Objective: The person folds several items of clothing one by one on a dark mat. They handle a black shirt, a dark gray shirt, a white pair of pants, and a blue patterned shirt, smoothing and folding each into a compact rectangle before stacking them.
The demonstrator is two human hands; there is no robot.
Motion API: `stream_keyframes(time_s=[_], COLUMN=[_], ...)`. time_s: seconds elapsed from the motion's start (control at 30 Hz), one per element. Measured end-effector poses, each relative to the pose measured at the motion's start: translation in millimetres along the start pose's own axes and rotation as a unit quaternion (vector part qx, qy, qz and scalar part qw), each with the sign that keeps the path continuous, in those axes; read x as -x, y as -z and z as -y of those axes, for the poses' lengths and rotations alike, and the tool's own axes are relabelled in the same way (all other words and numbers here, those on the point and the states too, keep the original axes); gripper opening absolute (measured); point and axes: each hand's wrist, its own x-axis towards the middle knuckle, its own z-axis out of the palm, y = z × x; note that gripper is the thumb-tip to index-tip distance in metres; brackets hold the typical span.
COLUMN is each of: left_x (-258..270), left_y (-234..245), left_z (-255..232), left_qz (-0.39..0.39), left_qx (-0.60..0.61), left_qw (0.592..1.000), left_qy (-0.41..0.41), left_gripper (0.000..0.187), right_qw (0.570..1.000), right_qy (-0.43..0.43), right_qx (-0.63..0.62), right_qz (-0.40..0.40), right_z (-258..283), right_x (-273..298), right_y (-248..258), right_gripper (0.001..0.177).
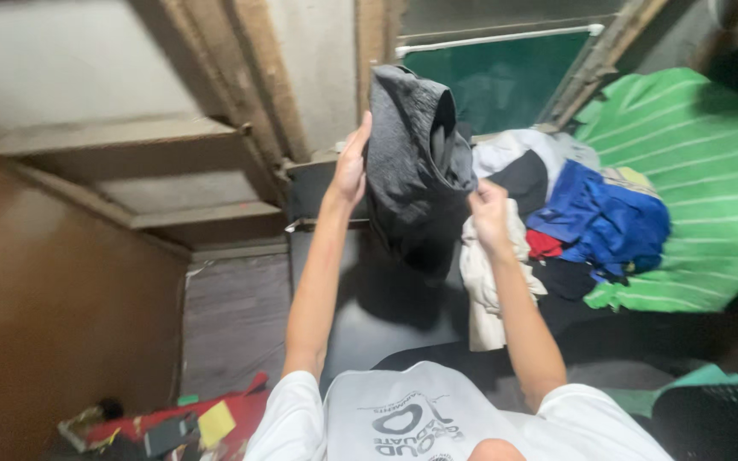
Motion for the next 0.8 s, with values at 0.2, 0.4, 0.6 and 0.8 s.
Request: stream_keyframes(time_s=[0.2,0.4,0.6,0.8], left_x=[32.7,55.6,93.6,100.5], left_y=[73.1,129.5,121.6,57.5], left_z=[-55.1,-125.0,-200.3,-233.5], left_qz=[-0.111,-0.323,-0.295,-0.248], left_qx=[-0.356,-0.043,-0.247,-0.260], left_qw=[0.903,0.884,0.816,0.838], left_qy=[-0.215,-0.335,-0.431,-0.411], left_gripper=[0.028,0.041,0.025,0.030], right_qw=[0.954,0.903,0.985,0.788], right_qy=[0.220,0.264,0.155,0.118], right_qx=[0.204,0.317,0.049,0.604], right_qz=[0.013,-0.124,-0.056,-0.025], right_z=[70.9,95.2,71.3,101.7], right_x=[-7.8,-35.8,-65.1,-42.9], right_y=[-56.8,-20.3,61.6,73.7], right_gripper=[0.021,0.023,0.021,0.025])
